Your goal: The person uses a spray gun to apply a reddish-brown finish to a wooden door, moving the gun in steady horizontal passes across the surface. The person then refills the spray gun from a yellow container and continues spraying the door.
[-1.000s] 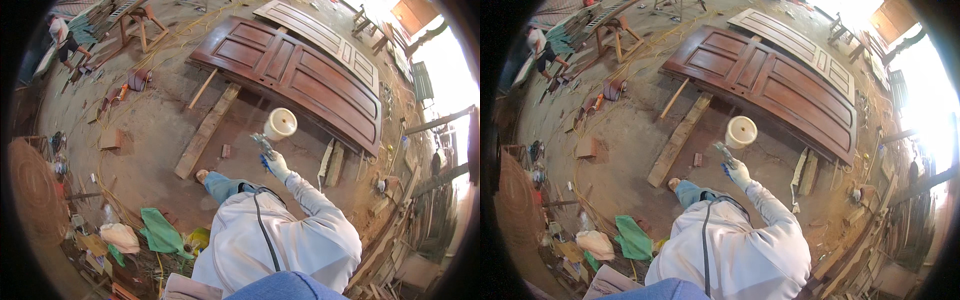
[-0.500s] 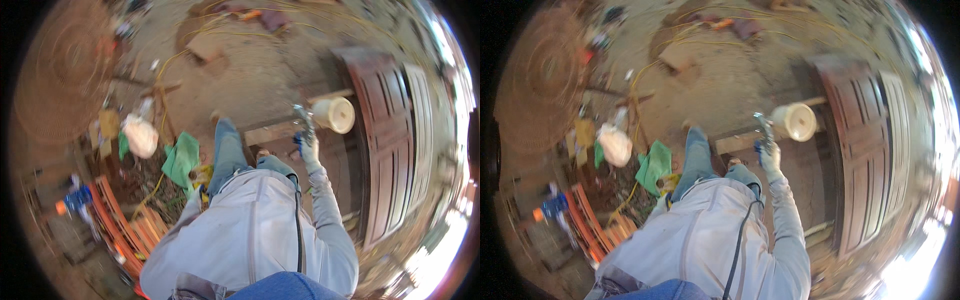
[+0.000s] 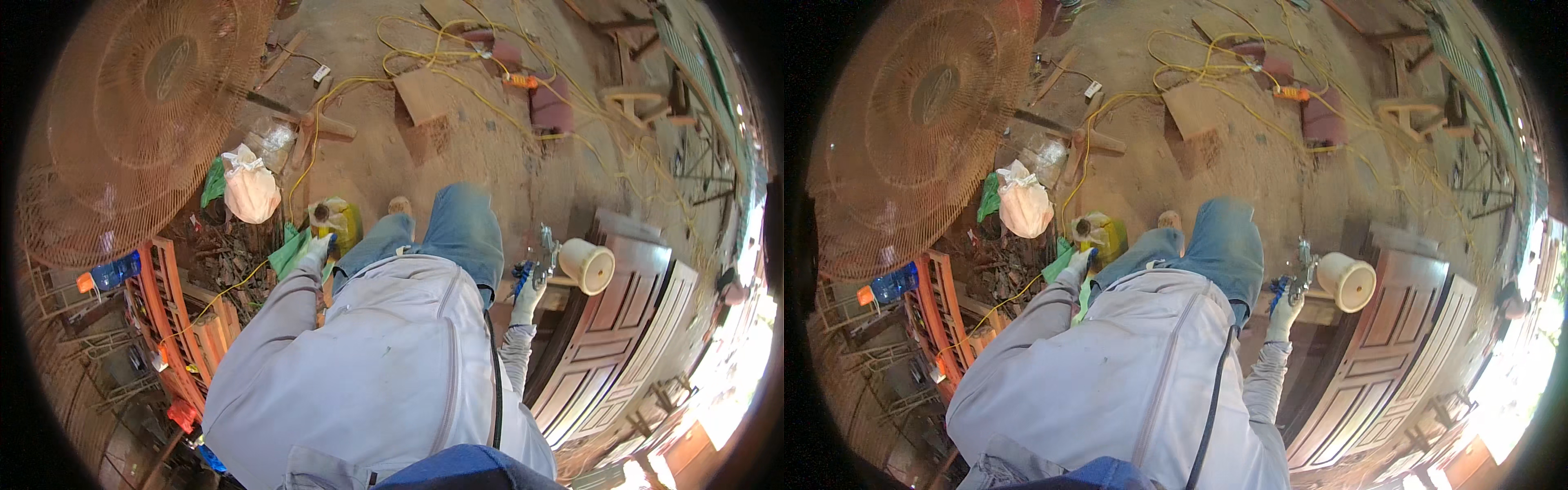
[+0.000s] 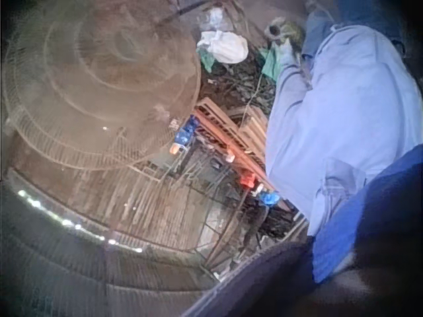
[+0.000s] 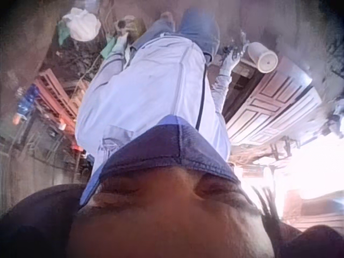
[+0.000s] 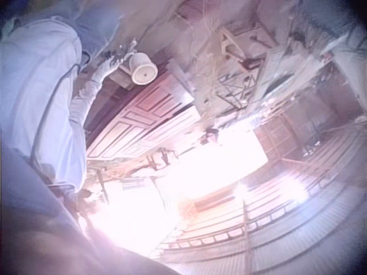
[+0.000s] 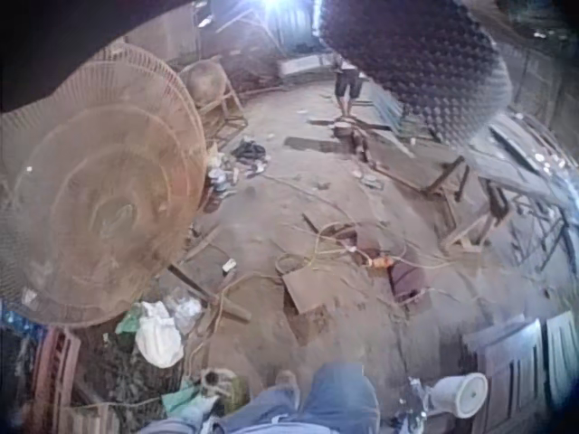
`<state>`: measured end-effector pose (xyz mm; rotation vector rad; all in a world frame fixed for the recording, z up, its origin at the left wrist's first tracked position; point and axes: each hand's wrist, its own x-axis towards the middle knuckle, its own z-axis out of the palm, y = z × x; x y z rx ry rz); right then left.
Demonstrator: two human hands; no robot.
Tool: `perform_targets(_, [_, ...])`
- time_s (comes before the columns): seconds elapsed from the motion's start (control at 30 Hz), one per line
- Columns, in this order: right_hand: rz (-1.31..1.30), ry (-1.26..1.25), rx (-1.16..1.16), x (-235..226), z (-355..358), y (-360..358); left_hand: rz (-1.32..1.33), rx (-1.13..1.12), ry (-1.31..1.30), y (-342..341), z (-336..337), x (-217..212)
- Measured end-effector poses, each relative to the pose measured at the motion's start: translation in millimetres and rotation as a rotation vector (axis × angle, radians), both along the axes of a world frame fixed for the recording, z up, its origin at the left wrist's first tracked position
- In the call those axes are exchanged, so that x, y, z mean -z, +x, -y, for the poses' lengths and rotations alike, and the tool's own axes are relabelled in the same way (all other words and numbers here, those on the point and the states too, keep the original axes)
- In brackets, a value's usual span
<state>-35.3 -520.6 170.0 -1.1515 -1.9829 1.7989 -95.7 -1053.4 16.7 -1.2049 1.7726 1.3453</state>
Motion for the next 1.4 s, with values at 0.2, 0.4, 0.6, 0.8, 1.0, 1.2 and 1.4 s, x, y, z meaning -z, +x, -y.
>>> perform_targets(0.2, [-0.017,-0.067,0.02,26,-17,-136,-0.129,0.093,-0.168,-132,58,27])
perform_targets(0.4, [-0.001,0.076,-0.062,36,-107,-329,-0.22,-0.327,0.061,-279,-7,22])
perform_targets(0.6, [0.244,-0.002,-0.496,2,-145,-577,-0.175,-0.613,-0.001,-352,-63,-21])
perform_targets(0.8, [-0.019,-0.005,-0.701,13,-145,-848,-0.211,-0.748,0.103,-474,-117,9])
perform_targets(1.0, [-0.321,0.41,-1.162,-3,-30,-1043,-0.043,-0.92,0.137,-582,-127,41])
perform_targets(1.2, [-0.01,0.085,-1.346,-10,121,-1193,-0.162,-1.123,0.103,-665,-100,64])
perform_targets(1.4, [-0.015,0.138,-1.612,-34,306,-1351,-0.357,-1.408,0.081,-780,-50,52])
